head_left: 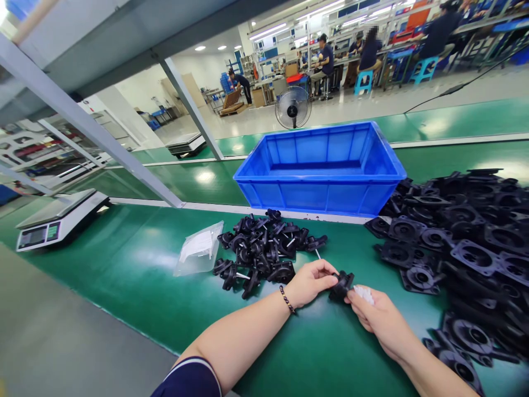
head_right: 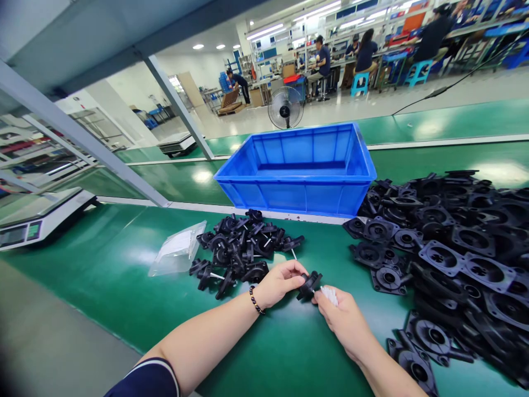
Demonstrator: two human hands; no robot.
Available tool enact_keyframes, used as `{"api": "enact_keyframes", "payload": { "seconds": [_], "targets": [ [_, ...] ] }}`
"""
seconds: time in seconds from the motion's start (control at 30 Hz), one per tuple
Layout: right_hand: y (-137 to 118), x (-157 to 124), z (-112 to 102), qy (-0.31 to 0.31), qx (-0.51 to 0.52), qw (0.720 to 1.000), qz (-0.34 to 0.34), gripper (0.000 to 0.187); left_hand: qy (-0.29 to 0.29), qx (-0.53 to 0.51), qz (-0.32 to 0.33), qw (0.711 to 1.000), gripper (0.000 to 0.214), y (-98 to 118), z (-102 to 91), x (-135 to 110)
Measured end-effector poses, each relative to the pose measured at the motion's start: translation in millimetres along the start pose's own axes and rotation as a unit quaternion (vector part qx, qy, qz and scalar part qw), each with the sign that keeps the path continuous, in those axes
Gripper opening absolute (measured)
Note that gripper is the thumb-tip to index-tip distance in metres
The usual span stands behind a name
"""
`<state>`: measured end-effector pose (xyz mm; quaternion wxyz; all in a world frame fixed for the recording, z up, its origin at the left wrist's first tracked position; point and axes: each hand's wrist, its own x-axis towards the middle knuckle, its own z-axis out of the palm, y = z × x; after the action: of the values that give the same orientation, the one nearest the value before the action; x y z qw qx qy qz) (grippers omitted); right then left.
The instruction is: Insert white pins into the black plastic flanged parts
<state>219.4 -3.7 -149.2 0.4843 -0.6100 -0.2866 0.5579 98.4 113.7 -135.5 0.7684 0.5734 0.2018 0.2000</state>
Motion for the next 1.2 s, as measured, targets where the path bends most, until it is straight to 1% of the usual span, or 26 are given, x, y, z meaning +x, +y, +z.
{"api": "enact_keyframes", "payload": {
  "seconds": [0.07, 0.1, 0.13, 0.17, 0.2, 0.27, 0.3, 0.33, 0.37, 0.4, 0.43, 0.5, 0.53, 0.57, 0.6, 0.63, 0.7, 0.73, 0.77, 0.8, 0.87, 0.9, 0.97, 1.1, 1.2],
  "targets": [
    [-2, 0, 1, -0.006, 0.028, 1.0, 0.005, 0.061, 0.002, 0.022, 0.044, 0.999, 0.042, -3, 0.4, -2],
    [-3, 0, 2, -0.002, 0.049, 0.999, 0.009, 0.061, 0.013, 0.044, 0.082, 0.996, 0.038, -4, 0.4, -3],
    [-5, 0, 2, 0.01, 0.072, 0.997, 0.014, 0.061, 0.03, 0.078, 0.133, 0.988, 0.034, -4, 0.2, -4],
    [-7, 0, 2, 0.033, 0.095, 0.995, 0.016, 0.063, 0.05, 0.122, 0.194, 0.972, 0.029, -4, -0.3, -6],
    [-8, 0, 2, 0.062, 0.118, 0.991, 0.014, 0.064, 0.071, 0.17, 0.258, 0.948, 0.024, -4, -0.9, -7],
    [-10, 0, 1, 0.124, 0.156, 0.98, -0.002, 0.065, 0.1, 0.252, 0.372, 0.888, 0.018, -1, -2.3, -10],
    [-10, 1, 0, 0.146, 0.172, 0.974, -0.013, 0.065, 0.106, 0.281, 0.411, 0.861, 0.017, 0, -2.7, -11],
    [-10, 2, 0, 0.158, 0.186, 0.97, -0.023, 0.063, 0.108, 0.302, 0.438, 0.84, 0.018, 2, -2.8, -11],
    [-9, 3, -1, 0.166, 0.198, 0.966, -0.031, 0.06, 0.107, 0.326, 0.449, 0.825, 0.019, 3, -2.7, -11],
    [-8, 3, -1, 0.171, 0.207, 0.963, -0.037, 0.058, 0.1, 0.361, 0.446, 0.813, 0.02, 3, -2.4, -11],
    [-7, 3, -2, 0.175, 0.213, 0.96, -0.043, 0.056, 0.091, 0.403, 0.427, 0.804, 0.021, 4, -1.9, -10],
    [-5, 3, -2, 0.183, 0.219, 0.957, -0.051, 0.054, 0.079, 0.487, 0.369, 0.787, 0.021, 4, -1.2, -9],
    [-5, 3, -2, 0.187, 0.223, 0.955, -0.055, 0.053, 0.079, 0.515, 0.349, 0.779, 0.022, 4, -1.1, -9],
    [-5, 3, -2, 0.191, 0.227, 0.953, -0.058, 0.052, 0.084, 0.525, 0.346, 0.773, 0.023, 4, -1.1, -9],
    [-5, 3, -2, 0.193, 0.231, 0.952, -0.059, 0.052, 0.094, 0.518, 0.363, 0.769, 0.023, 5, -1.3, -9],
    [-5, 3, -2, 0.193, 0.234, 0.951, -0.06, 0.051, 0.106, 0.501, 0.396, 0.762, 0.024, 6, -1.4, -10],
    [-5, 4, -2, 0.187, 0.234, 0.952, -0.06, 0.05, 0.118, 0.476, 0.457, 0.742, 0.025, 6, -1.5, -12],
    [-5, 4, -2, 0.185, 0.231, 0.953, -0.06, 0.05, 0.114, 0.483, 0.466, 0.732, 0.025, 6, -1.3, -12],
    [-4, 5, -2, 0.183, 0.228, 0.954, -0.061, 0.05, 0.102, 0.5, 0.458, 0.728, 0.025, 5, -0.9, -12],
    [-3, 5, -3, 0.181, 0.226, 0.955, -0.063, 0.049, 0.086, 0.522, 0.436, 0.729, 0.025, 3, -0.6, -11],
    [-1, 6, -3, 0.181, 0.225, 0.955, -0.062, 0.049, 0.057, 0.553, 0.379, 0.74, 0.026, 0, -0.1, -10],
    [-1, 6, -3, 0.18, 0.225, 0.956, -0.06, 0.049, 0.053, 0.555, 0.358, 0.749, 0.027, -1, -0.1, -9],
    [-1, 5, -4, 0.179, 0.225, 0.956, -0.055, 0.05, 0.064, 0.547, 0.337, 0.764, 0.029, -4, -0.4, -7],
    [-3, 4, -3, 0.181, 0.224, 0.956, -0.046, 0.053, 0.086, 0.521, 0.331, 0.782, 0.028, -4, -1.2, -6],
    [-4, 4, -2, 0.18, 0.223, 0.957, -0.04, 0.054, 0.102, 0.502, 0.363, 0.778, 0.026, -2, -0.8, -8]
  ]
}}
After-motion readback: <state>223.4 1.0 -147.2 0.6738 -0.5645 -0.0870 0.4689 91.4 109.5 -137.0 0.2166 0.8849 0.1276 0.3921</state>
